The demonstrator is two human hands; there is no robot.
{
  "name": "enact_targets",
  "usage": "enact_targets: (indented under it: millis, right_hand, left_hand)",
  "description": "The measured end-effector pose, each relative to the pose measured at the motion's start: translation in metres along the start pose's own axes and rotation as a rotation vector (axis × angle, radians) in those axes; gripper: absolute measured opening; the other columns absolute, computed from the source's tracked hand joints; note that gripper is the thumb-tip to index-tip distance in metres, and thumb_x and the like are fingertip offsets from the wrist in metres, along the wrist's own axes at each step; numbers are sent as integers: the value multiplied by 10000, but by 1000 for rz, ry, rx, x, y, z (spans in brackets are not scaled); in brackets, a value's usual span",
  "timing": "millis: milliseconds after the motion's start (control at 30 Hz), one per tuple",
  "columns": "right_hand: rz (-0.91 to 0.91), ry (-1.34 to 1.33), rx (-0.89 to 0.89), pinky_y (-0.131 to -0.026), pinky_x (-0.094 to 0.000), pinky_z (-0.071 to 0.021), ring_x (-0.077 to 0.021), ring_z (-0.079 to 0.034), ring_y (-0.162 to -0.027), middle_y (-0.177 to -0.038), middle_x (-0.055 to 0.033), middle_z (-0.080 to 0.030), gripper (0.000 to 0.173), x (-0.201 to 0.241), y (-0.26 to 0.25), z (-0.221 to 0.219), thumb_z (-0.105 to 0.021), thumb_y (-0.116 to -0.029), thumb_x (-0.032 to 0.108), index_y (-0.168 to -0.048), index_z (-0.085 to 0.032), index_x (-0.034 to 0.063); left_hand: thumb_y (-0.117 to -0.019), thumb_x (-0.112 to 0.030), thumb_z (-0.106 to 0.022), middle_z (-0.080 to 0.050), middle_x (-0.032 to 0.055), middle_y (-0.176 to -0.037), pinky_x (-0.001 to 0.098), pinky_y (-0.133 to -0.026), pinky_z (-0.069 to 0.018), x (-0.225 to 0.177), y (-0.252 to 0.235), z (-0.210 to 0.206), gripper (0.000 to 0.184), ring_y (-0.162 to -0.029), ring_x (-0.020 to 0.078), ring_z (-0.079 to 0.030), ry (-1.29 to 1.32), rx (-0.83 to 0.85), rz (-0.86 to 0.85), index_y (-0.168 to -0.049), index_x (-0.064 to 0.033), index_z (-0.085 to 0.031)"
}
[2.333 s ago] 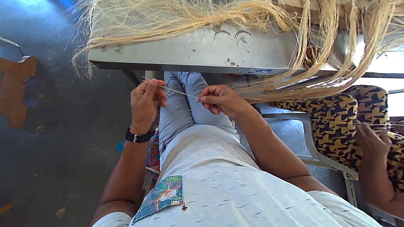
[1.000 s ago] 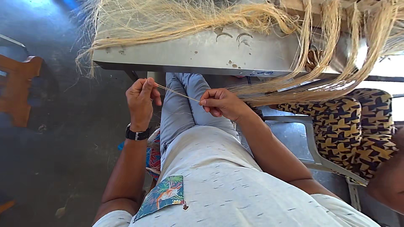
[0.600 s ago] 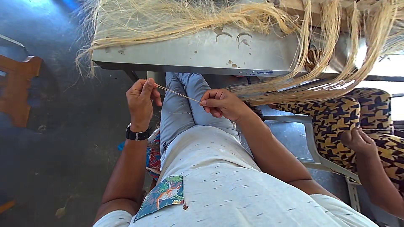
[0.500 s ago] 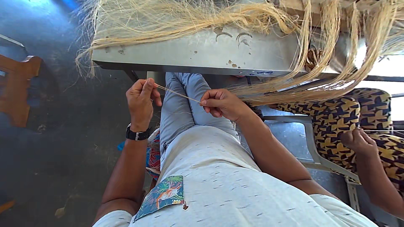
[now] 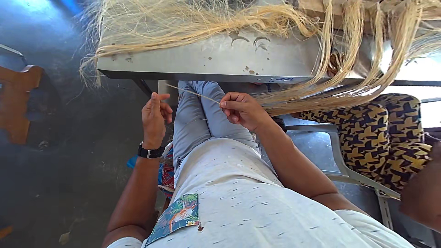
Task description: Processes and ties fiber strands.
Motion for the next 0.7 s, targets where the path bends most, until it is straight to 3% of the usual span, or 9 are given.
enact_targets:
  millis: [100,233,333,500,700]
  right_hand:
    - [-20,-33,-10,-387,-177,-385,-43,-429,-432,-652,-19,-563,167,2,-1,-2,-532,-1029,96,-928,-655,45]
    - [-65,-57,20,-389,-175,-386,-39,-429,-432,-641,-15,-551,170,1,-3,-10,-534,-1033,102,-926,-652,43]
    - [-79,-60,60,-395,-177,-386,-39,-430,-433,-644,-14,-557,179,-3,-6,-15,-525,-1035,110,-928,-652,44]
    - [-120,-75,122,-406,-185,-389,-46,-431,-437,-647,-14,-557,177,-6,-4,-17,-527,-1023,116,-924,-660,54]
    - [-126,-88,233,-417,-168,-396,-35,-442,-453,-672,-9,-555,179,-11,3,-12,-510,-1042,125,-963,-653,54]
  left_hand:
    - [-1115,-396,-382,-562,-32,-702,200,-474,-459,8,3,-11,414,-506,51,-489,-111,106,21,-1234,-121,-666]
    - [-1093,-195,-470,-625,29,-757,231,-503,-495,8,7,-44,318,-548,90,-542,-63,285,-40,-1286,-34,-665]
    - [-1084,-173,-498,-631,50,-777,214,-473,-473,-2,8,-68,292,-536,92,-528,37,296,-98,-1281,-41,-669]
    - [-1072,-174,-538,-603,35,-736,183,-417,-429,-10,9,-76,203,-486,73,-485,82,272,-133,-1151,-67,-692]
    - [-1087,-217,-506,-606,21,-746,179,-434,-453,-17,4,-68,226,-497,64,-504,178,295,-64,-1175,-99,-676]
Point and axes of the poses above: each hand's wrist, its own y-axis away from the middle knuckle, its own z-axis out of the back of the hand, x = y × z, the point moved 1 cm from there along -y, towards the middle knuckle
